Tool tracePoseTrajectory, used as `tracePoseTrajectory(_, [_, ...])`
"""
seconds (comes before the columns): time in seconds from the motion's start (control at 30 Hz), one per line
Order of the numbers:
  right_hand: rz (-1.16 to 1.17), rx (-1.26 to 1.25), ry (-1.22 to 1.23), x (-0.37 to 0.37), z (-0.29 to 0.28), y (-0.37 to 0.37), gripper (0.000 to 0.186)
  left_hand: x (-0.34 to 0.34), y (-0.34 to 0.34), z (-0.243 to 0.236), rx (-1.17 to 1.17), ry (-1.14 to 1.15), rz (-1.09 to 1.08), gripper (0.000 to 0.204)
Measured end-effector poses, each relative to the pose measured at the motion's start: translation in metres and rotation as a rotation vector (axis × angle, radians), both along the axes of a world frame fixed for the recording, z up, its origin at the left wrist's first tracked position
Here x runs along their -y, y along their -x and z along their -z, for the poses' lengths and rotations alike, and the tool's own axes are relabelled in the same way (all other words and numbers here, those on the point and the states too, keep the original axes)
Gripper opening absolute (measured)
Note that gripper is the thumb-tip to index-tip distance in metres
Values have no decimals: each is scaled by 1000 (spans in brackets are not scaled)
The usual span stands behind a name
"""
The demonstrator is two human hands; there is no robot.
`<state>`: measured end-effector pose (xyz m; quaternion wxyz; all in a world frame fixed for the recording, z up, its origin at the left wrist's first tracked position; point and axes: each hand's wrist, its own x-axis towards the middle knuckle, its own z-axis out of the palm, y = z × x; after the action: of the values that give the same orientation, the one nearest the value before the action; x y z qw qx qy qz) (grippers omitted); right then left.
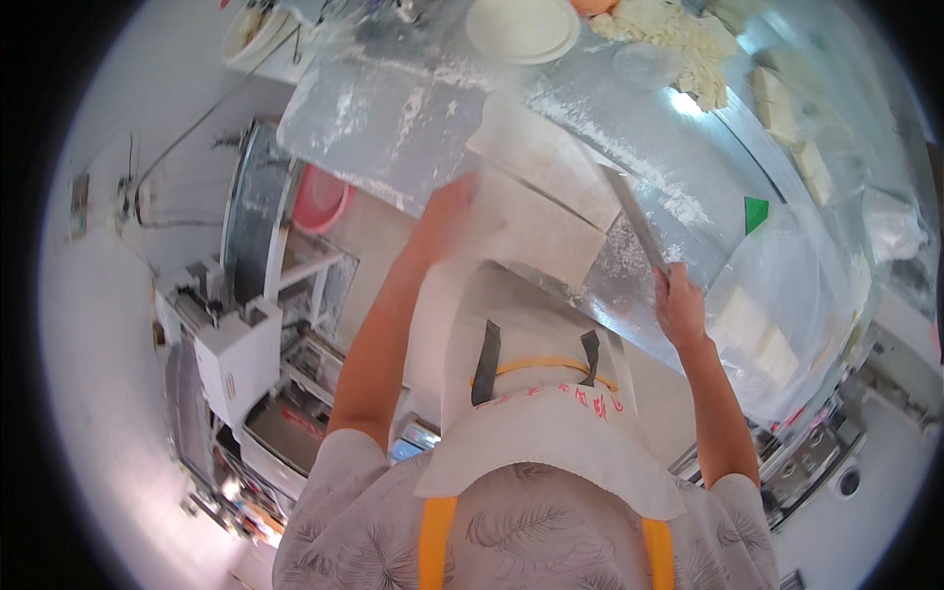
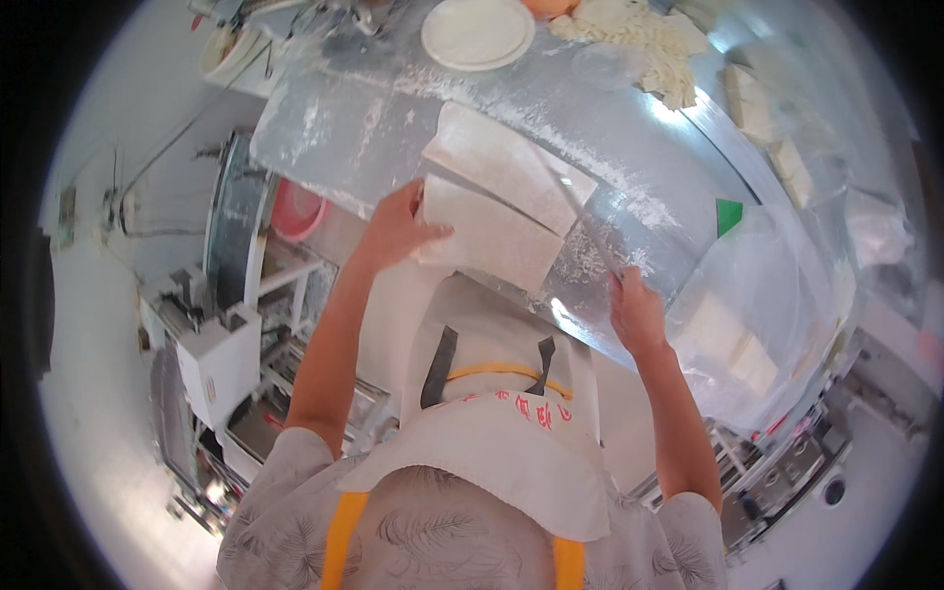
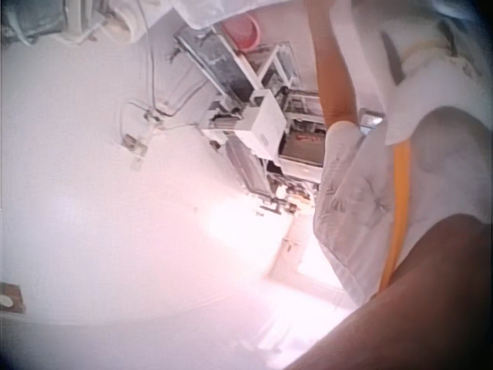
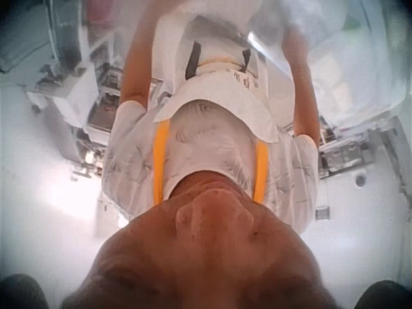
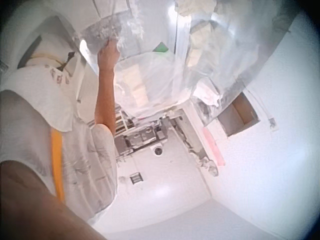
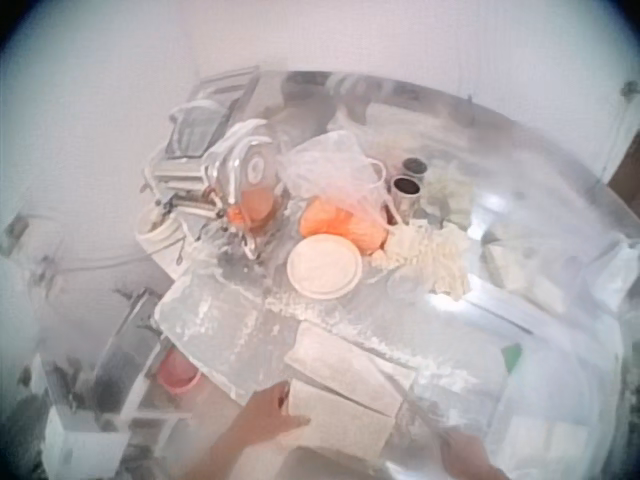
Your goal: The person flattens a dough sheet on a floured metal table, cuts it into strips with a bench scraper, and feeds the pieces through a pasta machine to produce long noodles. The person collects the extruded noodles by hand and places them on the table.
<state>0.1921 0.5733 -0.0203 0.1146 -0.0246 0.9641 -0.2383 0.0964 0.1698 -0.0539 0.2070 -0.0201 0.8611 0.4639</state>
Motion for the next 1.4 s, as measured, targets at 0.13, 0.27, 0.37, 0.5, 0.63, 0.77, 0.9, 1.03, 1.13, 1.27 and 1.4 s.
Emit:
tracePoseTrajectory(0.13, [354, -62, -86, -16, 6, -33, 18, -52, -1, -95, 78, -264, 105, 47])
tracePoseTrajectory(0.27, [585, -96, -121, -17, 4, -40, 20, -92, 24, -168, 246, -307, 331, 44])
tracePoseTrajectory(0.37, [701, -90, -128, -22, 13, -37, 31, -103, 47, -177, 332, -483, 306, 46])
tracePoseTrajectory(0.5, [793, -172, -92, -29, 41, -20, 44, -92, 100, -151, 327, -539, 216, 55])
tracePoseTrajectory(0.63, [824, -104, -109, -43, 71, 14, 47, -56, 142, -44, 317, -496, 114, 57])
tracePoseTrajectory(0.77, [811, -93, -73, -44, 93, 22, 47, -15, 154, 48, 226, -194, 6, 55])
tracePoseTrajectory(0.9, [761, -192, -42, -49, 112, 15, 52, -30, 149, 23, 56, 306, 73, 67])
tracePoseTrajectory(1.03, [625, -219, -372, -25, 92, 27, 43, -12, 118, 52, -136, 394, -46, 74])
tracePoseTrajectory(1.13, [636, -302, -274, 18, 90, 40, 38, -5, 122, 49, -65, 306, -60, 73])
tracePoseTrajectory(1.27, [603, -362, 146, 111, 33, 103, 34, 16, 125, 54, 49, 95, -42, 56])
tracePoseTrajectory(1.4, [686, -381, 549, 171, 40, 198, 36, 71, 177, -42, -262, -61, -136, 28])
